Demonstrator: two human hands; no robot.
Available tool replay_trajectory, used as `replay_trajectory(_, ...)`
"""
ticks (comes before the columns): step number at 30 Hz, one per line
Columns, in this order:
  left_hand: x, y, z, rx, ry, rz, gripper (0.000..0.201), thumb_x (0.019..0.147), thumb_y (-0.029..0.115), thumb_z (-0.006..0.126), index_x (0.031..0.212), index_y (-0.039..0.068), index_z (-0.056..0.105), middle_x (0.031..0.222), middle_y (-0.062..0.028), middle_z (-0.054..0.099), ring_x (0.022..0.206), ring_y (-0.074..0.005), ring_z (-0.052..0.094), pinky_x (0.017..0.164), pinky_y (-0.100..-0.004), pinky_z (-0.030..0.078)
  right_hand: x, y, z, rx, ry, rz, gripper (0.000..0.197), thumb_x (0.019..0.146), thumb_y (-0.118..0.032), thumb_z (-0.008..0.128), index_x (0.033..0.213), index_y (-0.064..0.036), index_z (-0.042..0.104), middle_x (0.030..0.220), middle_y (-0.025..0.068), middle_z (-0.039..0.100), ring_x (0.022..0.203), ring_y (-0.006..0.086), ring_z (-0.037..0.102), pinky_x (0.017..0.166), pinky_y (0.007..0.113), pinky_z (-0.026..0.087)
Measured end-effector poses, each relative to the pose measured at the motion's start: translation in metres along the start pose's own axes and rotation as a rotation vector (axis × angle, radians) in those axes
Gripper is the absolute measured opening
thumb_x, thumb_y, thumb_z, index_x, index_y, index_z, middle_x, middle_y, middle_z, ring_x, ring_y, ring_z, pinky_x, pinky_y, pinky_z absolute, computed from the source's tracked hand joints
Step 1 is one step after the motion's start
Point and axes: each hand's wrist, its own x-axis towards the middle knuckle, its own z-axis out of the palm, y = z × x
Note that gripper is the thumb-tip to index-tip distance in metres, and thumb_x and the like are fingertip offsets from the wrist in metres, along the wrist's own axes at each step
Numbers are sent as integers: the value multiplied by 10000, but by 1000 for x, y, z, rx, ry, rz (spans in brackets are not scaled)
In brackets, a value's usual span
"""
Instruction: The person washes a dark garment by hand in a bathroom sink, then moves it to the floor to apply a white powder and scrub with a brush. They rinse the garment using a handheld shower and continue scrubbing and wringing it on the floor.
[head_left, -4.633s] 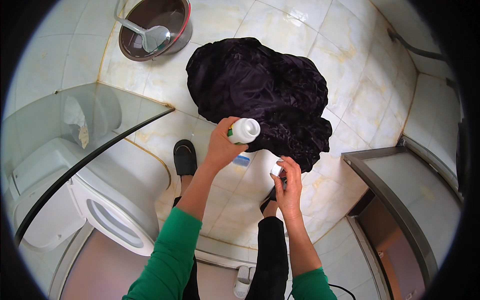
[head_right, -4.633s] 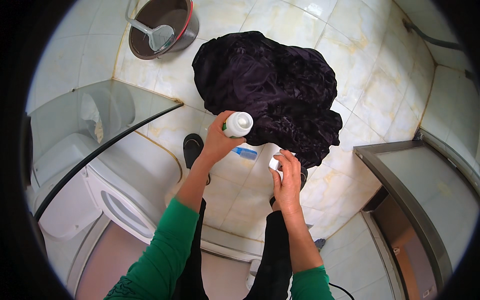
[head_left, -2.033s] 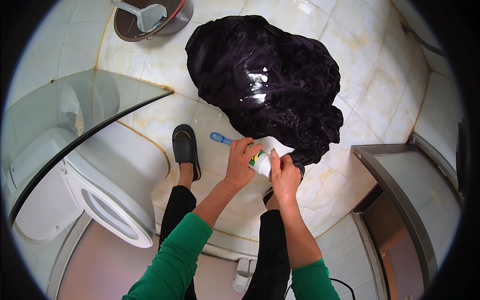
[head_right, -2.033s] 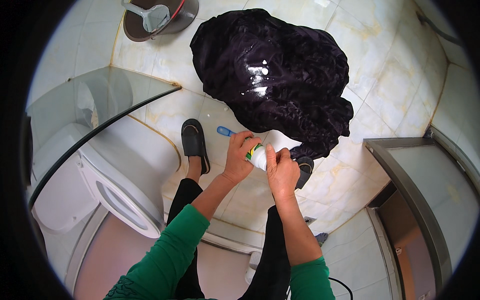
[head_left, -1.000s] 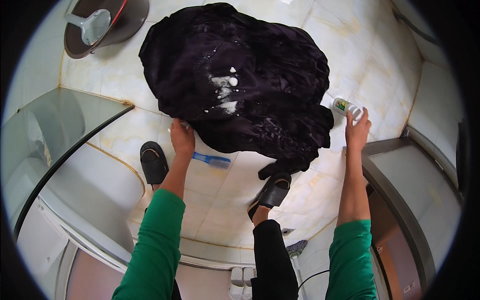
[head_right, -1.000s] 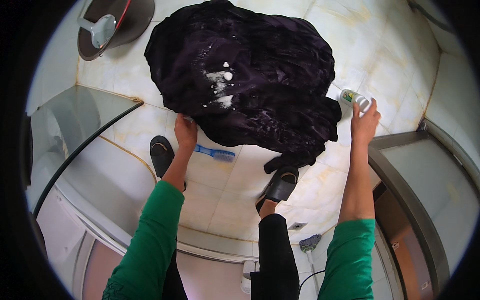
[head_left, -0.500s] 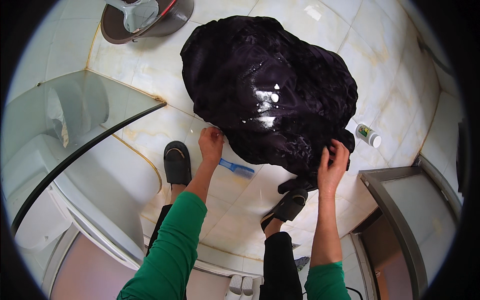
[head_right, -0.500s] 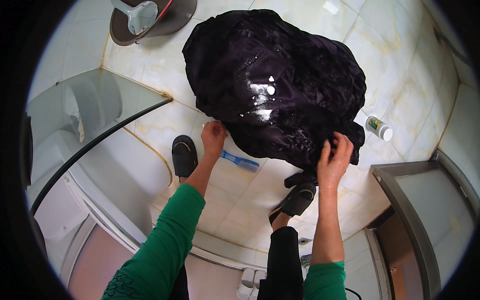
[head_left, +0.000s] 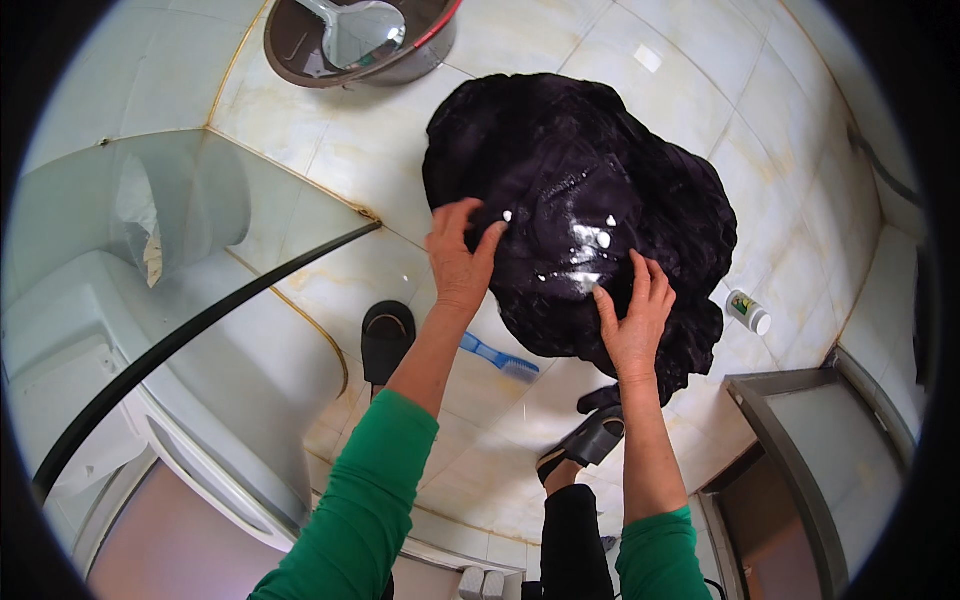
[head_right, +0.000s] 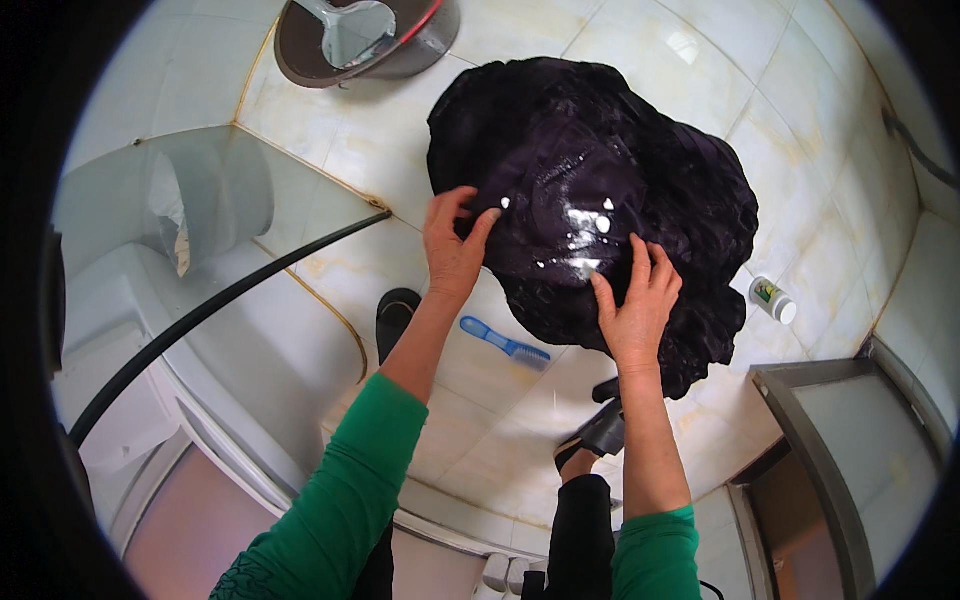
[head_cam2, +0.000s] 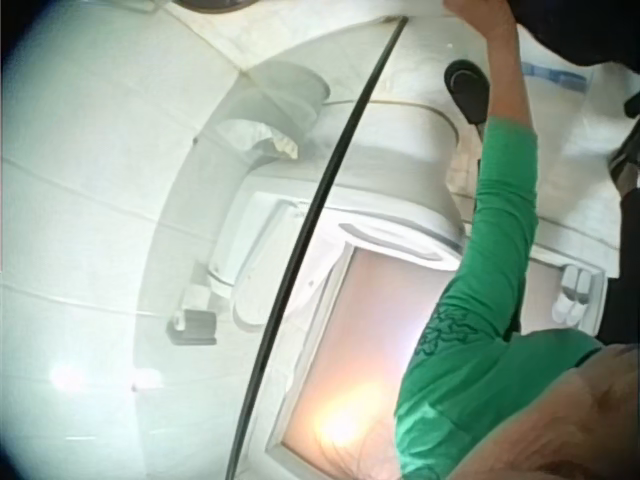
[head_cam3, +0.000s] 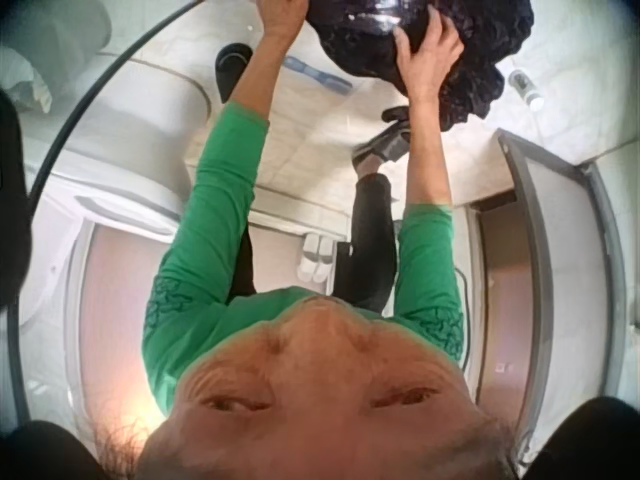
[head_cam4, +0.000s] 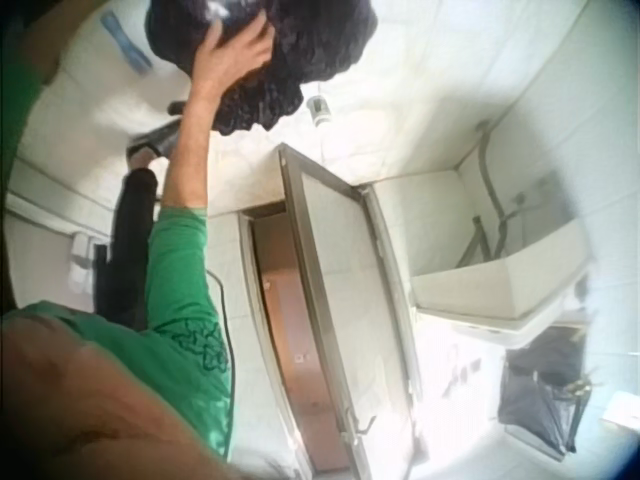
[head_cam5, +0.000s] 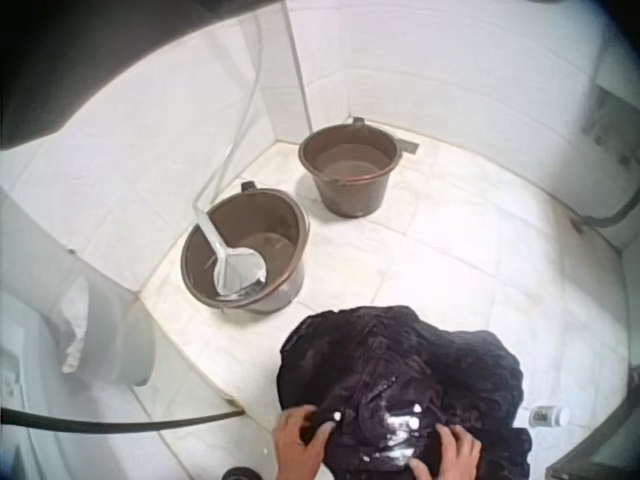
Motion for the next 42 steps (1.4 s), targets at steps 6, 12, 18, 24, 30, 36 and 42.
replay_trajectory(6,12,-53,22,-450,29,-626,918,765,269,877,1403,-14,281,1289,-264,523,1151,-302,566,979,-378,489,8,14,4,-25,92,41,648,862,-276,748,1419,-74,487,1363,205,470,1234,411,439,1066,485,377)
replay_trajectory(12,8,-79,26,-656,-76,-751,616,766,58,791,1275,-17,453,1204,-208,590,1012,-288,635,860,-383,545,20,40,21,251,-18,269,706,852,-343,761,1466,-165,463,1319,173,463,1208,353,517,1043,411,429)
replay_trajectory(18,2,-57,-66,-607,28,-674,382,771,-17,712,1098,41,522,1003,-132,651,869,-219,635,760,-325,533,3,30,33,476,-150,387,872,741,-343,857,1490,-212,430,1272,132,430,1174,322,518,1018,396,448)
replay_trajectory(24,-1,-51,-118,-490,141,-636,330,740,-50,730,1001,42,549,892,-93,645,798,-178,622,735,-298,512,-36,-28,57,451,-129,430,996,685,-225,878,1523,-215,340,1308,155,382,1183,364,505,1007,423,467)
replay_trajectory(30,-10,-53,-181,-630,101,-966,385,708,-14,829,1004,24,585,928,-110,675,835,-244,670,771,-363,563,-57,-122,51,591,57,494,546,787,76,679,1292,-89,557,1200,161,486,1024,328,591,823,360,520)
replay_trajectory(36,-10,-37,-208,-1030,-31,-1003,344,841,72,746,1146,-25,621,1100,-134,688,971,-251,677,893,-379,552,-32,-138,47,928,106,387,231,866,53,644,1082,-21,674,1043,90,613,852,183,597,743,294,497)
replay_trajectory(42,-54,25,-126,-680,-407,-659,509,904,129,719,1369,77,519,1244,-100,611,1069,-211,643,925,-343,523,-13,-86,48,544,-129,367,467,866,-30,694,1304,8,537,1315,194,524,1210,310,557,994,313,479)
